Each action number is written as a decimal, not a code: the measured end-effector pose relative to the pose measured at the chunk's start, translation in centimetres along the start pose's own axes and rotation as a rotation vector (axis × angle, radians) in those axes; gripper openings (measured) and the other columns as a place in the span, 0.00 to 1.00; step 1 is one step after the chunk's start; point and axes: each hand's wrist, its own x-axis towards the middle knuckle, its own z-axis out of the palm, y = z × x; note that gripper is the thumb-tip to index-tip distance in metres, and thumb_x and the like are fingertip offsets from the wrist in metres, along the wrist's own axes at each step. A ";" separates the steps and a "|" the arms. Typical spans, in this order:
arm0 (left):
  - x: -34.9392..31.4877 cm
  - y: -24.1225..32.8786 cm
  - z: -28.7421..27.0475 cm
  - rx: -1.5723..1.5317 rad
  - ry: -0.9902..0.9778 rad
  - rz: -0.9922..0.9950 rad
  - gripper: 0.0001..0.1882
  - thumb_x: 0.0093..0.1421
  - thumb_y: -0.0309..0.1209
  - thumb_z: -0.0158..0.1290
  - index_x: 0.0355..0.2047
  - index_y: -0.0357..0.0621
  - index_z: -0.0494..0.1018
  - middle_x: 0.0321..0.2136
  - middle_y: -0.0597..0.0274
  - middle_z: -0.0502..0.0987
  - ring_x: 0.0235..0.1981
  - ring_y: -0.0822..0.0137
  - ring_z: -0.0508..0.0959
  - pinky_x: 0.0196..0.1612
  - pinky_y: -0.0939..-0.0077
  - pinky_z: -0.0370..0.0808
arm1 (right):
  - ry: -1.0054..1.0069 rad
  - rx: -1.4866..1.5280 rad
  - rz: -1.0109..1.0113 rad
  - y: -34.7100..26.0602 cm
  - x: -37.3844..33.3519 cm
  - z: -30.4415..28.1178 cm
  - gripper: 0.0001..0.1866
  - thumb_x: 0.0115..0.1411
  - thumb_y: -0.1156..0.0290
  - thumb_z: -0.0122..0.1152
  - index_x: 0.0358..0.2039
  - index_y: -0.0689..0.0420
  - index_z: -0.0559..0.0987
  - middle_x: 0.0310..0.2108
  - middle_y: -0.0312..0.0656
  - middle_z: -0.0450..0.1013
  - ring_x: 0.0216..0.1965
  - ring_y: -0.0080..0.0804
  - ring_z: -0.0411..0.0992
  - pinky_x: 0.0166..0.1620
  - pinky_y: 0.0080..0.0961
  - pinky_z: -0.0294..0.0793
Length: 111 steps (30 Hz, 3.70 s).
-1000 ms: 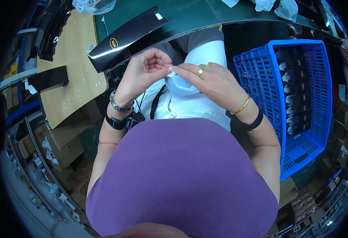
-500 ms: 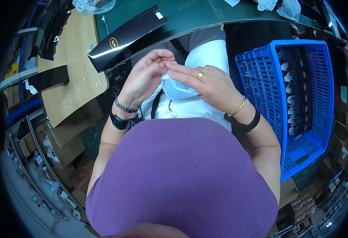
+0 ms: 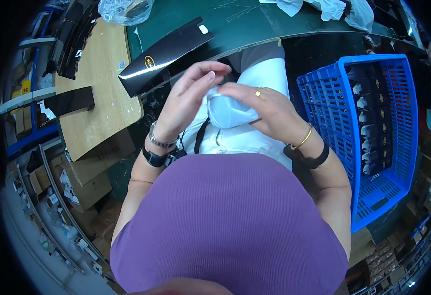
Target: Packaging products into protective bags and then into cardboard boxes at a manufacturing station.
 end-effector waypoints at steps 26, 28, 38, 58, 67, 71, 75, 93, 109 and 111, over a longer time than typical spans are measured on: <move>2.4 4.8 -5.0 1.770 0.418 0.659 0.37 0.59 0.51 0.69 0.61 0.42 0.73 0.59 0.48 0.76 0.64 0.47 0.72 0.73 0.43 0.58 | 0.267 1.069 0.525 4.3 -1.6 -3.4 0.41 0.62 0.73 0.70 0.74 0.57 0.63 0.62 0.45 0.73 0.63 0.35 0.73 0.66 0.34 0.72; 2.4 4.8 -5.0 1.781 0.415 0.640 0.37 0.59 0.52 0.68 0.61 0.43 0.73 0.59 0.48 0.76 0.64 0.47 0.73 0.73 0.42 0.56 | 0.277 1.065 0.523 4.2 -1.6 -3.2 0.41 0.62 0.73 0.69 0.74 0.57 0.63 0.62 0.45 0.74 0.63 0.34 0.73 0.65 0.34 0.73; 1.9 5.7 -5.1 1.895 0.466 0.579 0.39 0.55 0.49 0.71 0.61 0.42 0.72 0.54 0.49 0.78 0.58 0.47 0.76 0.69 0.46 0.62 | 0.307 0.921 0.522 3.6 -1.7 -3.0 0.42 0.63 0.72 0.70 0.75 0.58 0.61 0.63 0.45 0.73 0.63 0.34 0.73 0.66 0.35 0.72; -2.7 6.3 -2.9 1.460 0.343 0.363 0.42 0.43 0.35 0.79 0.57 0.40 0.72 0.49 0.51 0.80 0.51 0.48 0.78 0.56 0.58 0.74 | 0.272 0.930 0.480 2.1 -2.0 -5.4 0.42 0.62 0.73 0.70 0.74 0.61 0.61 0.64 0.46 0.72 0.64 0.36 0.71 0.67 0.35 0.71; -1.8 5.4 -2.4 1.510 0.339 0.388 0.42 0.43 0.35 0.79 0.57 0.40 0.72 0.49 0.49 0.79 0.52 0.47 0.78 0.57 0.57 0.74 | 0.314 1.000 0.523 2.0 -3.2 -5.4 0.42 0.62 0.75 0.69 0.74 0.61 0.61 0.62 0.47 0.73 0.62 0.36 0.74 0.65 0.37 0.74; -1.6 5.4 -2.2 1.507 0.319 0.394 0.42 0.43 0.35 0.79 0.57 0.40 0.72 0.48 0.50 0.79 0.52 0.46 0.77 0.57 0.57 0.73 | 0.305 1.050 0.493 2.1 -3.5 -5.5 0.42 0.62 0.76 0.68 0.74 0.61 0.61 0.63 0.46 0.72 0.63 0.35 0.73 0.66 0.35 0.73; -1.6 5.3 -2.5 1.593 0.297 0.435 0.42 0.46 0.33 0.79 0.60 0.41 0.70 0.48 0.52 0.78 0.49 0.55 0.79 0.55 0.63 0.76 | 0.279 1.035 0.495 2.2 -3.4 -5.4 0.42 0.62 0.77 0.68 0.74 0.61 0.61 0.64 0.46 0.72 0.63 0.33 0.73 0.68 0.33 0.71; -1.4 5.1 -2.0 1.643 0.279 0.465 0.42 0.45 0.33 0.79 0.59 0.41 0.72 0.50 0.52 0.79 0.52 0.51 0.78 0.57 0.61 0.75 | 0.264 1.044 0.522 2.0 -3.9 -5.8 0.42 0.62 0.77 0.69 0.75 0.60 0.61 0.64 0.44 0.71 0.65 0.32 0.70 0.69 0.32 0.67; -2.4 5.6 -2.4 1.622 0.246 0.461 0.42 0.42 0.36 0.80 0.55 0.42 0.72 0.49 0.55 0.79 0.54 0.44 0.76 0.70 0.49 0.63 | 0.332 0.694 0.371 1.5 -2.5 -6.7 0.43 0.63 0.70 0.72 0.75 0.59 0.61 0.66 0.45 0.69 0.67 0.34 0.67 0.70 0.33 0.65; -2.7 5.5 -2.3 1.569 0.214 0.491 0.43 0.41 0.35 0.80 0.55 0.41 0.71 0.49 0.53 0.79 0.54 0.44 0.76 0.70 0.51 0.64 | 0.329 0.614 0.293 1.1 -1.9 -7.8 0.44 0.63 0.68 0.73 0.75 0.59 0.62 0.67 0.45 0.69 0.68 0.35 0.66 0.70 0.33 0.64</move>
